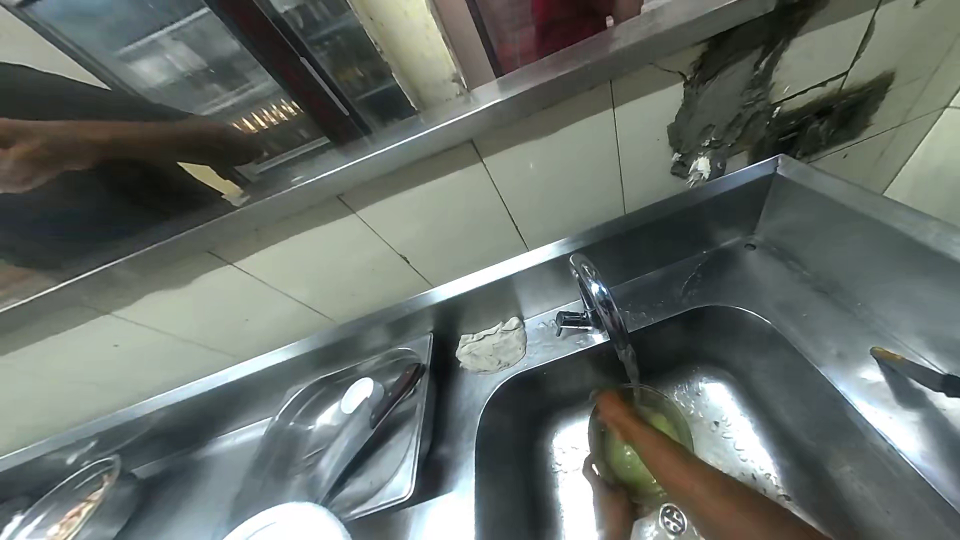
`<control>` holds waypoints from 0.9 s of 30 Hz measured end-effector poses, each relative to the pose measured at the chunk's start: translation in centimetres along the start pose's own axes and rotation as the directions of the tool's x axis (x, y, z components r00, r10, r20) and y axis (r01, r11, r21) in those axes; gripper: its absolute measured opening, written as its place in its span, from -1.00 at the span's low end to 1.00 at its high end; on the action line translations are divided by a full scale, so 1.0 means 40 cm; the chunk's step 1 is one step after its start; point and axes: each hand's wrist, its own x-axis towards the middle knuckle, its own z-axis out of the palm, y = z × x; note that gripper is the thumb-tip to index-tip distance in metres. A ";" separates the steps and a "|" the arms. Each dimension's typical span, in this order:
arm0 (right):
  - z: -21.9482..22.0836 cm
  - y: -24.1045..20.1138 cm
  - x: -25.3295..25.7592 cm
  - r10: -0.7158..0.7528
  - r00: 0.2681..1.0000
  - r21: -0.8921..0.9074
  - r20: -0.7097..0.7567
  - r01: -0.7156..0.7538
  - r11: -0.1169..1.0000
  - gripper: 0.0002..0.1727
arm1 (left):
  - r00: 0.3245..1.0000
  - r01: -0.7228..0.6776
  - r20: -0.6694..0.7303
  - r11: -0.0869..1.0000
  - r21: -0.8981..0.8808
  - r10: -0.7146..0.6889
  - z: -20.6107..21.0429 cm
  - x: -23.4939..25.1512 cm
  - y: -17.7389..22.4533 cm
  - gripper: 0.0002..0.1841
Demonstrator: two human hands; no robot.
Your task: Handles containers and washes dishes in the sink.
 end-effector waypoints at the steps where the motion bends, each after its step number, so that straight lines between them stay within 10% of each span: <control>1: -0.009 -0.020 0.018 0.020 0.985 0.262 -0.170 0.026 0.965 -0.52 | 0.999 0.007 -0.034 0.997 -0.075 -0.010 0.022 -0.023 -0.008 -0.02; 4: 0.007 -0.023 0.005 -0.026 0.942 0.150 -0.334 0.080 0.985 -0.49 | 0.996 0.018 -0.086 0.996 -0.087 -0.026 0.080 -0.110 -0.015 -0.02; 9: 0.052 0.010 -0.074 0.131 0.923 -0.506 0.362 0.077 0.859 -0.58 | 0.993 -0.117 0.006 0.967 0.228 0.118 -0.024 -0.003 -0.016 -0.14; 14: 0.021 -0.067 -0.006 0.072 0.980 0.309 -0.183 -0.012 0.951 -0.53 | 0.999 -0.038 0.007 0.999 0.007 0.038 -0.022 -0.003 0.007 0.06; 16: 0.035 -0.047 -0.001 0.013 0.952 0.170 -0.307 0.042 0.985 -0.55 | 0.998 -0.058 -0.002 0.998 -0.011 0.058 0.006 -0.020 -0.009 0.14; 18: 0.058 0.012 -0.035 -0.075 0.997 -0.254 -0.004 0.072 0.965 -0.53 | 0.998 -0.055 0.026 0.998 0.042 0.054 0.004 -0.019 -0.009 0.08; 21: 0.056 0.050 -0.059 0.153 0.879 -0.605 0.452 0.176 0.776 -0.40 | 0.998 -0.016 0.065 0.994 0.107 0.009 -0.026 0.001 0.010 -0.39; 24: 0.023 0.013 -0.025 0.060 0.967 -0.122 0.248 -0.031 0.992 -0.44 | 0.997 0.018 0.074 1.000 -0.007 -0.017 -0.033 -0.010 0.009 -0.05; 27: 0.008 -0.039 0.027 0.065 0.972 0.442 -0.224 0.042 0.896 -0.46 | 0.999 -0.020 -0.038 0.994 -0.111 0.016 0.021 -0.053 -0.015 0.05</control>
